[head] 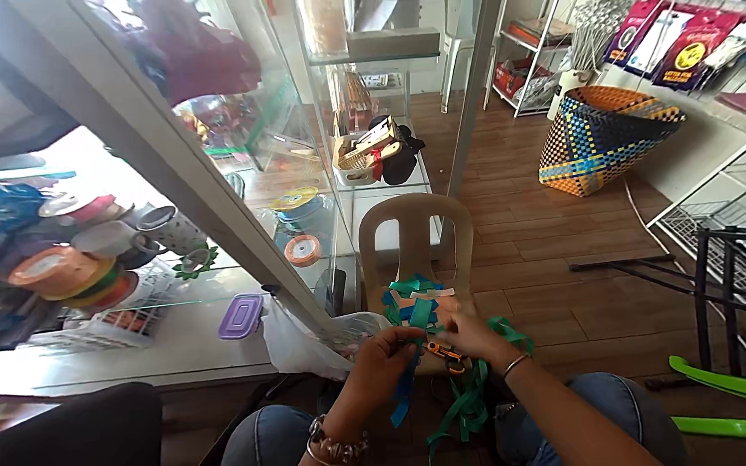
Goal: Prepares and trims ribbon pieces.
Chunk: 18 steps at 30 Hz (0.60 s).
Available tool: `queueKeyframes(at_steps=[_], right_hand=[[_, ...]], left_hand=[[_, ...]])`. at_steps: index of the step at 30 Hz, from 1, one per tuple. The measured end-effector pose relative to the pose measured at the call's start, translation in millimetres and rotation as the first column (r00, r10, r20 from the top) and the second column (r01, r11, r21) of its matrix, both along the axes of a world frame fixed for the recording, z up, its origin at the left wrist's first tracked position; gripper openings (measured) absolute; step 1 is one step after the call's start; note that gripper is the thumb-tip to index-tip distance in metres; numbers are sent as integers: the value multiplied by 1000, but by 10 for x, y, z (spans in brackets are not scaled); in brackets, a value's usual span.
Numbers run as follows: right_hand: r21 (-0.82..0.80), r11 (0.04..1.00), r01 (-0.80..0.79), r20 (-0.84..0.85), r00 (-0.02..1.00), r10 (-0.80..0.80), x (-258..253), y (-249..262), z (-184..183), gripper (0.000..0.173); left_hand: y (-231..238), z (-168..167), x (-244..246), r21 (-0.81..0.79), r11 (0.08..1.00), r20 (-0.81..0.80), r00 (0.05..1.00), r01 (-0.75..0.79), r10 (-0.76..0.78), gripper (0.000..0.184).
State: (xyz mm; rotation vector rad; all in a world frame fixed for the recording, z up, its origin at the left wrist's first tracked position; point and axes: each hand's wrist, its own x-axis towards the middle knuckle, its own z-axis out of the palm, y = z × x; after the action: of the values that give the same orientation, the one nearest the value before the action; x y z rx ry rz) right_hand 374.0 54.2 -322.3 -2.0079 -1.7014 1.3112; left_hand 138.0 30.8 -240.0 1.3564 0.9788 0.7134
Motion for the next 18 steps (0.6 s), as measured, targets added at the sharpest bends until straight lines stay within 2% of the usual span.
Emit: queueKeyframes(at_steps=[2,4,7,13,18], right_hand=[[-214,970,-111,325,929,178,-119,-65,-215,46],[-301,947,-108,428,873,236,-185,-160,-457,43],[-276,954,-114,470,850,238,-185,-203,-640,39],[-209,974,-84,555,810,189,-354,-207,-674,43],[-207,970,-127,584,779,226,-456,-215,-664,44]], left_hand=[[14,45,-41,-6,1000,52,999,-11,11,25],[7,92,-92,-10,1000,85,996,-17,18,25],[-9,156,-176,-2,1000,121,993,2,-1,25],[-9,216,-294,80,993,179,979,88,-101,27],[-12,249,-382,139,976,153,971,165,-186,36]])
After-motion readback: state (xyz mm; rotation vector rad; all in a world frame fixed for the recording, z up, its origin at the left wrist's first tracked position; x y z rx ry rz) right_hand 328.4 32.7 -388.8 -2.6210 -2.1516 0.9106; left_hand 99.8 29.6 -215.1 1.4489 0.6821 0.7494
